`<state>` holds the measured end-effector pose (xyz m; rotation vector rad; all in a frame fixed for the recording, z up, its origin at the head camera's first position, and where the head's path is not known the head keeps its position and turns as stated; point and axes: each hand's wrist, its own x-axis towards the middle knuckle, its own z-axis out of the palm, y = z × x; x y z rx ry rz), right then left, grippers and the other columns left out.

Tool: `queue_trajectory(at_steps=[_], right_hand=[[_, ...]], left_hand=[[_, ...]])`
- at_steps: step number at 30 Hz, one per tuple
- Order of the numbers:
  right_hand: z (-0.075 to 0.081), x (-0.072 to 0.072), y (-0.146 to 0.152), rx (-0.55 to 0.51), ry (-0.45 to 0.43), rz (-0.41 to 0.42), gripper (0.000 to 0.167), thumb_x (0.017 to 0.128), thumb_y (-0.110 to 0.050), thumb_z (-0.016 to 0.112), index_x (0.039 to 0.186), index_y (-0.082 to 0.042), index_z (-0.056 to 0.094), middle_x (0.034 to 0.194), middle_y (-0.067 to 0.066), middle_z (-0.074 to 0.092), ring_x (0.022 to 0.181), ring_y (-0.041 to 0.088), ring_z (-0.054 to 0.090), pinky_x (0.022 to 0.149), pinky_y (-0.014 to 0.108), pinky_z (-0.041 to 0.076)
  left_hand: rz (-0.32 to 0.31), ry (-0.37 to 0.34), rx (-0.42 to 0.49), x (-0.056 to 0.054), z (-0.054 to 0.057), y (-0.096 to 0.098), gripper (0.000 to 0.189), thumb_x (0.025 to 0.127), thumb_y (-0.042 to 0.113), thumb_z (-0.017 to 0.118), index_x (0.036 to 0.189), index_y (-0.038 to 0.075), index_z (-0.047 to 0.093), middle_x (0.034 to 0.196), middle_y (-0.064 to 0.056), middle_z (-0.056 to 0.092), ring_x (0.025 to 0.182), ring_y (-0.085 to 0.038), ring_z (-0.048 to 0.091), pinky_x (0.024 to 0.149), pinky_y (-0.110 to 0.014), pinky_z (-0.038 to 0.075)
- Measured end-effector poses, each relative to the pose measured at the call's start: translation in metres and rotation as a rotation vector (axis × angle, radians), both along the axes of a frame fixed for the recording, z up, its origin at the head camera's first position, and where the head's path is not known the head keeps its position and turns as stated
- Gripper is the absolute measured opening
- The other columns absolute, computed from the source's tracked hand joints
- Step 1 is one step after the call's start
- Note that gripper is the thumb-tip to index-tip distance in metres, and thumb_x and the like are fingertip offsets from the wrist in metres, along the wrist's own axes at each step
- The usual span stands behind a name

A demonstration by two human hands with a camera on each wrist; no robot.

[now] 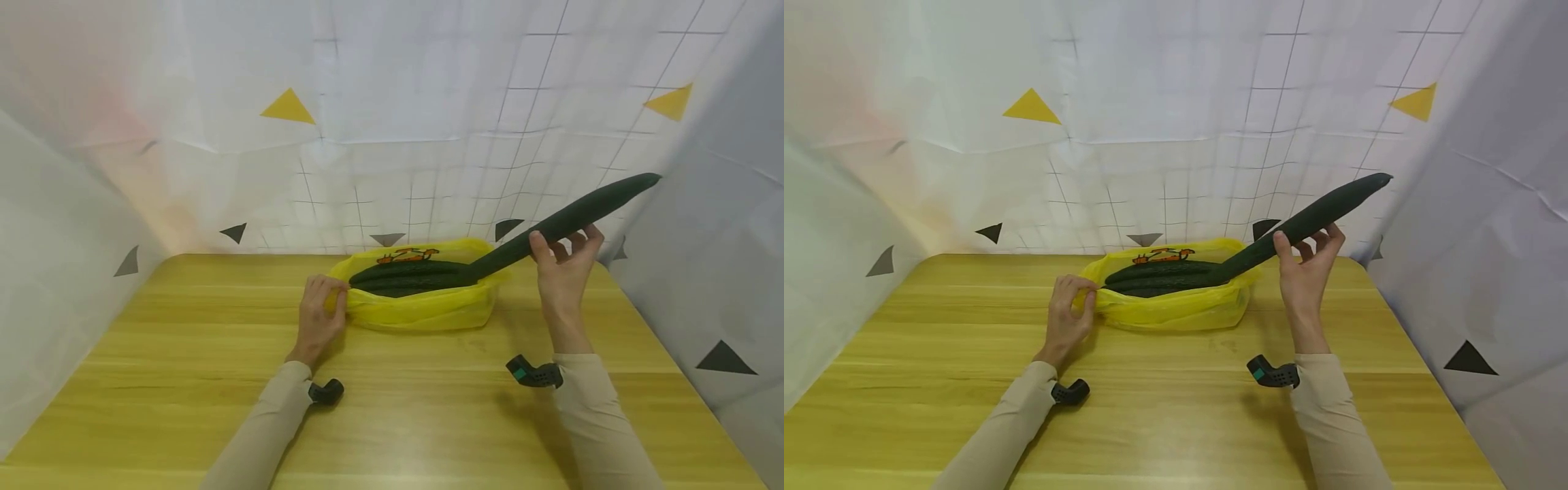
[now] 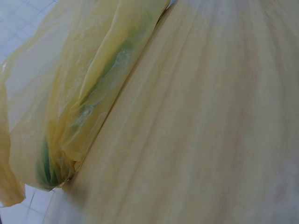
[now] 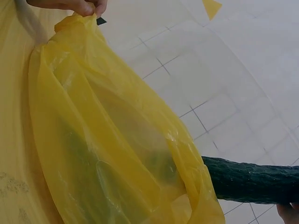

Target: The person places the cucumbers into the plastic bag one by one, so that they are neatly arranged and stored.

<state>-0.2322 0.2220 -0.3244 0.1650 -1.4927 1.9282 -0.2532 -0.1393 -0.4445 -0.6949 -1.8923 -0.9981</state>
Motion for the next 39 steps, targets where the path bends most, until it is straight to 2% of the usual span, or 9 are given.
queue_trajectory(at_steps=[10,17,27,39], right_hand=[[-0.001,0.000,0.000,0.061,0.000,-0.027,0.068,0.079,-0.001,0.072,0.132,-0.018,0.034,0.115,0.007,0.048,0.096,0.021,0.059,0.081,0.020,0.053],[-0.003,-0.002,-0.001,0.148,-0.043,-0.067,0.067,0.079,-0.004,0.073,0.132,-0.020,0.035,0.114,0.003,0.048,0.098,0.018,0.060,0.081,0.018,0.050],[-0.002,0.002,-0.008,0.226,0.033,-0.034,0.063,0.081,0.001,0.069,0.132,-0.017,0.037,0.113,0.002,0.048,0.095,0.016,0.058,0.075,0.017,0.052],[-0.003,0.003,-0.015,0.408,0.059,-0.048,0.064,0.082,0.003,0.067,0.136,-0.015,0.037,0.115,-0.005,0.047,0.098,0.015,0.058,0.084,0.016,0.051]], left_hand=[[0.000,0.004,-0.006,0.001,0.001,0.000,0.010,0.087,0.003,0.059,0.094,0.005,0.065,0.092,-0.007,0.062,0.091,-0.024,0.050,0.084,-0.031,0.040],[-0.003,0.007,-0.007,0.000,0.000,0.000,0.010,0.087,0.004,0.058,0.094,0.005,0.065,0.092,-0.007,0.062,0.090,-0.024,0.050,0.084,-0.031,0.040],[0.008,0.010,-0.015,-0.002,-0.002,0.000,0.009,0.087,0.004,0.058,0.094,0.006,0.065,0.091,-0.006,0.062,0.090,-0.023,0.050,0.084,-0.032,0.040],[0.011,0.021,-0.012,-0.003,-0.003,0.001,0.009,0.087,0.004,0.058,0.093,0.006,0.065,0.091,-0.006,0.061,0.090,-0.023,0.050,0.084,-0.032,0.040]])
